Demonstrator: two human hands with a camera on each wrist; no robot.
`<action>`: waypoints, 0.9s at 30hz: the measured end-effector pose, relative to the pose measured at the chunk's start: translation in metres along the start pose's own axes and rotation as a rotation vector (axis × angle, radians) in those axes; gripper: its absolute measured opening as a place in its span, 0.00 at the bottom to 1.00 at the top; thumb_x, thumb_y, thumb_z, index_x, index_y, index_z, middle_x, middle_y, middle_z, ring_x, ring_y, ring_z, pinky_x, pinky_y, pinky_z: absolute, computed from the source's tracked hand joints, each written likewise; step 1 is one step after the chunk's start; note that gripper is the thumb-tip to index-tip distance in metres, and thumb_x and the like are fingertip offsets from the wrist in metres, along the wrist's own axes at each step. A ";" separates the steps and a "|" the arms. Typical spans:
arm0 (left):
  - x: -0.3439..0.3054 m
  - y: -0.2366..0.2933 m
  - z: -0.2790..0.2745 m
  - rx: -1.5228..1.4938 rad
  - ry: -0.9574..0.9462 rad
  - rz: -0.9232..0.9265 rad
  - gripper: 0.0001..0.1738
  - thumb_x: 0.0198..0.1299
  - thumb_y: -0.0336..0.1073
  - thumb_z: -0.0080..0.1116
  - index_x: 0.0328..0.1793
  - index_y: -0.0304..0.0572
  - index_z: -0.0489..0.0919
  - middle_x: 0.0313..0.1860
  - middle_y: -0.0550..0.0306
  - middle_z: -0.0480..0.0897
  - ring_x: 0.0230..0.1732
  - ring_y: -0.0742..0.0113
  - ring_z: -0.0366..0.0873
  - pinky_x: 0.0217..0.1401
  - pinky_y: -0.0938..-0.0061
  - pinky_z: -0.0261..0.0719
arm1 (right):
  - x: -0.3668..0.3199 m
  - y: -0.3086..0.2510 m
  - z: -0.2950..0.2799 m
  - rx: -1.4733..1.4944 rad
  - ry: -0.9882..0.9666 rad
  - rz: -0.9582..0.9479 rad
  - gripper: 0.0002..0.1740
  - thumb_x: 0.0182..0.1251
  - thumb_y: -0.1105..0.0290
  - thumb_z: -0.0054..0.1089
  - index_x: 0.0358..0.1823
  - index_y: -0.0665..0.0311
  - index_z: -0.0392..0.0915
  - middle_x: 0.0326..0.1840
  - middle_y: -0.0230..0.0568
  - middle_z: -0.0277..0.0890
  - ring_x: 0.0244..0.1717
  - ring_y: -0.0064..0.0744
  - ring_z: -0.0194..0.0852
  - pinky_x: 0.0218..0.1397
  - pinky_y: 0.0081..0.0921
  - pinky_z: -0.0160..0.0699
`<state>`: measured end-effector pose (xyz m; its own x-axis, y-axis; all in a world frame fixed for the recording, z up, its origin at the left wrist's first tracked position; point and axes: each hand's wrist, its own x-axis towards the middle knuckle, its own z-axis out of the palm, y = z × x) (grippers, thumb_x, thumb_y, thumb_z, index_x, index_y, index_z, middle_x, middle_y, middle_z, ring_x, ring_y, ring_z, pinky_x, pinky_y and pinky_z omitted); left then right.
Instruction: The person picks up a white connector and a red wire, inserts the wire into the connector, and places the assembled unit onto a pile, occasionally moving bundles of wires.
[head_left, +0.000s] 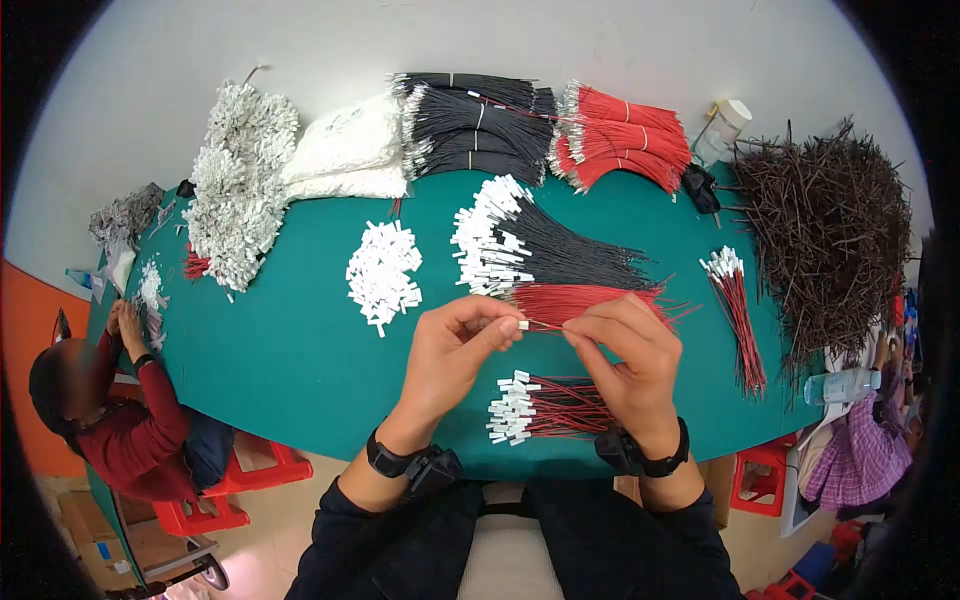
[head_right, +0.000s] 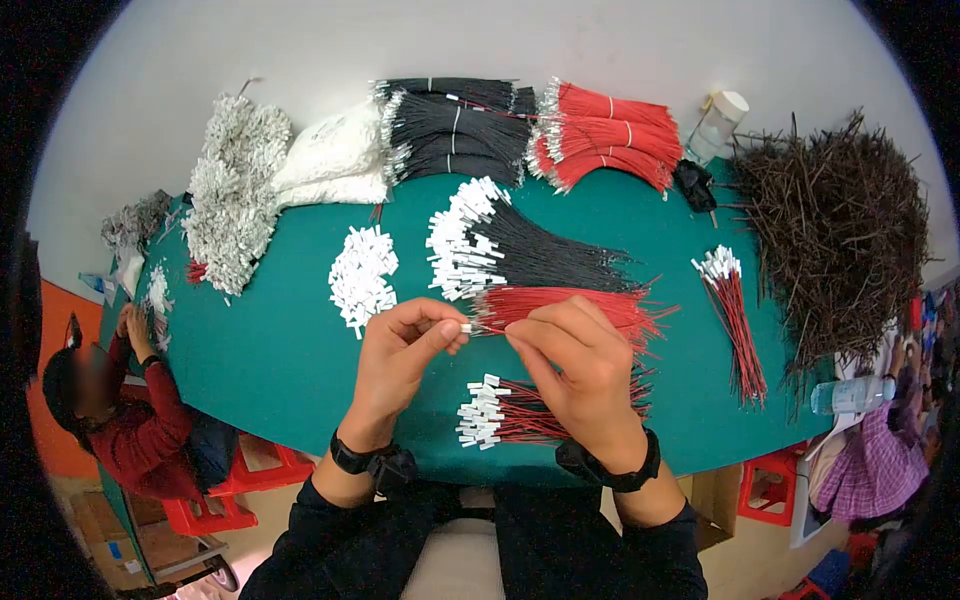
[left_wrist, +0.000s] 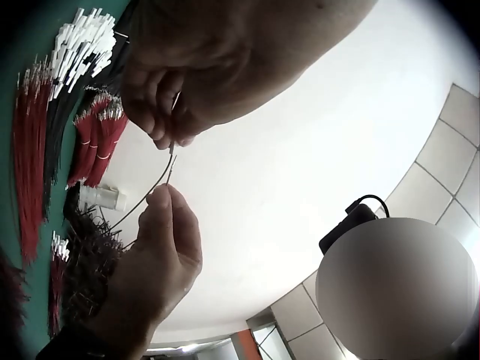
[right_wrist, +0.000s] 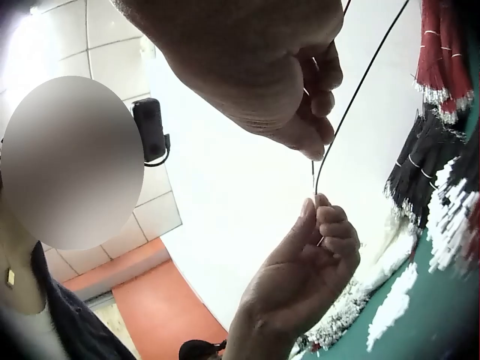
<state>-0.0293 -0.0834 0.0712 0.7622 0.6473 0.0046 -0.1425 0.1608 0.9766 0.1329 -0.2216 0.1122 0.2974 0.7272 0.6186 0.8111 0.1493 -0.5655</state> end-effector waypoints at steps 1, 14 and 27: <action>0.000 0.001 0.000 -0.007 0.000 -0.002 0.07 0.73 0.30 0.64 0.50 0.33 0.87 0.38 0.56 0.88 0.39 0.75 0.83 0.46 0.79 0.81 | 0.000 0.000 0.000 -0.016 0.001 -0.007 0.11 0.51 0.83 0.76 0.37 0.67 0.88 0.35 0.40 0.84 0.36 0.38 0.82 0.40 0.30 0.79; -0.002 0.002 0.000 -0.002 -0.009 -0.016 0.08 0.74 0.31 0.63 0.49 0.32 0.86 0.38 0.57 0.87 0.39 0.75 0.82 0.46 0.79 0.80 | -0.001 -0.003 -0.001 -0.064 -0.014 -0.048 0.12 0.50 0.83 0.76 0.37 0.65 0.88 0.34 0.39 0.83 0.35 0.39 0.81 0.39 0.32 0.78; -0.003 0.001 0.000 -0.006 -0.003 -0.022 0.07 0.73 0.30 0.64 0.49 0.32 0.86 0.38 0.58 0.87 0.39 0.75 0.82 0.46 0.79 0.80 | 0.000 -0.002 0.001 -0.038 -0.050 -0.043 0.11 0.50 0.82 0.76 0.37 0.65 0.88 0.35 0.38 0.83 0.35 0.39 0.80 0.38 0.32 0.77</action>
<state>-0.0318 -0.0857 0.0727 0.7671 0.6413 -0.0160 -0.1294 0.1791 0.9753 0.1305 -0.2217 0.1128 0.2373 0.7535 0.6132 0.8416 0.1558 -0.5172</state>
